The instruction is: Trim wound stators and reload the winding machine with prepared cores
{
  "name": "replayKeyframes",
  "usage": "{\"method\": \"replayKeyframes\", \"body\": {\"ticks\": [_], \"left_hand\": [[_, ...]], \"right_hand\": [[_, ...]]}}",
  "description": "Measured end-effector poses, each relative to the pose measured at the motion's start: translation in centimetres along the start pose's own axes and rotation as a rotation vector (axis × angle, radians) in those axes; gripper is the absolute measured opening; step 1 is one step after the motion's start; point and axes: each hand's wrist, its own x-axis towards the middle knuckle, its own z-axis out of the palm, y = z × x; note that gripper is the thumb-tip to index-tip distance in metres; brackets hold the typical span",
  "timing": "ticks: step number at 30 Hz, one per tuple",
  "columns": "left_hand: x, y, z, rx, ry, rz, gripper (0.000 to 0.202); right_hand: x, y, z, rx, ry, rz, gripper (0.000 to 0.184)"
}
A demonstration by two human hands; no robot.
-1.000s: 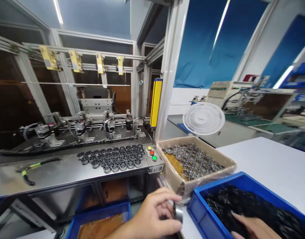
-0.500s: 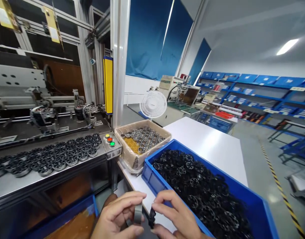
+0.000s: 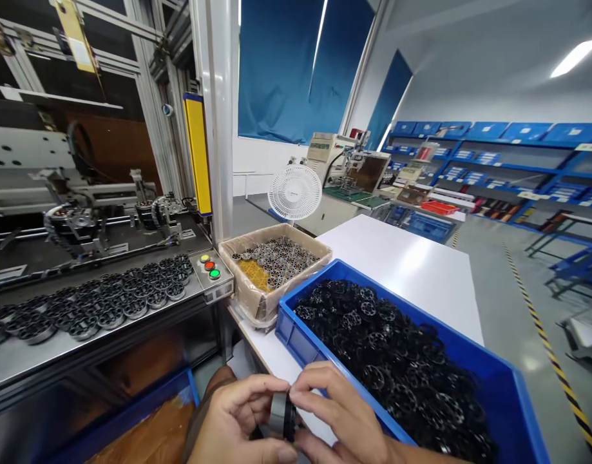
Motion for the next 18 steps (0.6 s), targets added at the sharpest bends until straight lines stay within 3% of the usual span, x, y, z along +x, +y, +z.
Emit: {"method": "replayKeyframes", "body": {"ticks": [11, 18], "left_hand": [[-0.7, -0.2, 0.0, 0.03, 0.072, -0.028, 0.051], [-1.0, 0.4, 1.4, 0.054, 0.265, -0.064, 0.048]], "right_hand": [[0.5, -0.1, -0.6, -0.123, -0.036, -0.149, 0.031], [0.8, 0.2, -0.8, -0.147, -0.029, -0.187, 0.032]]}}
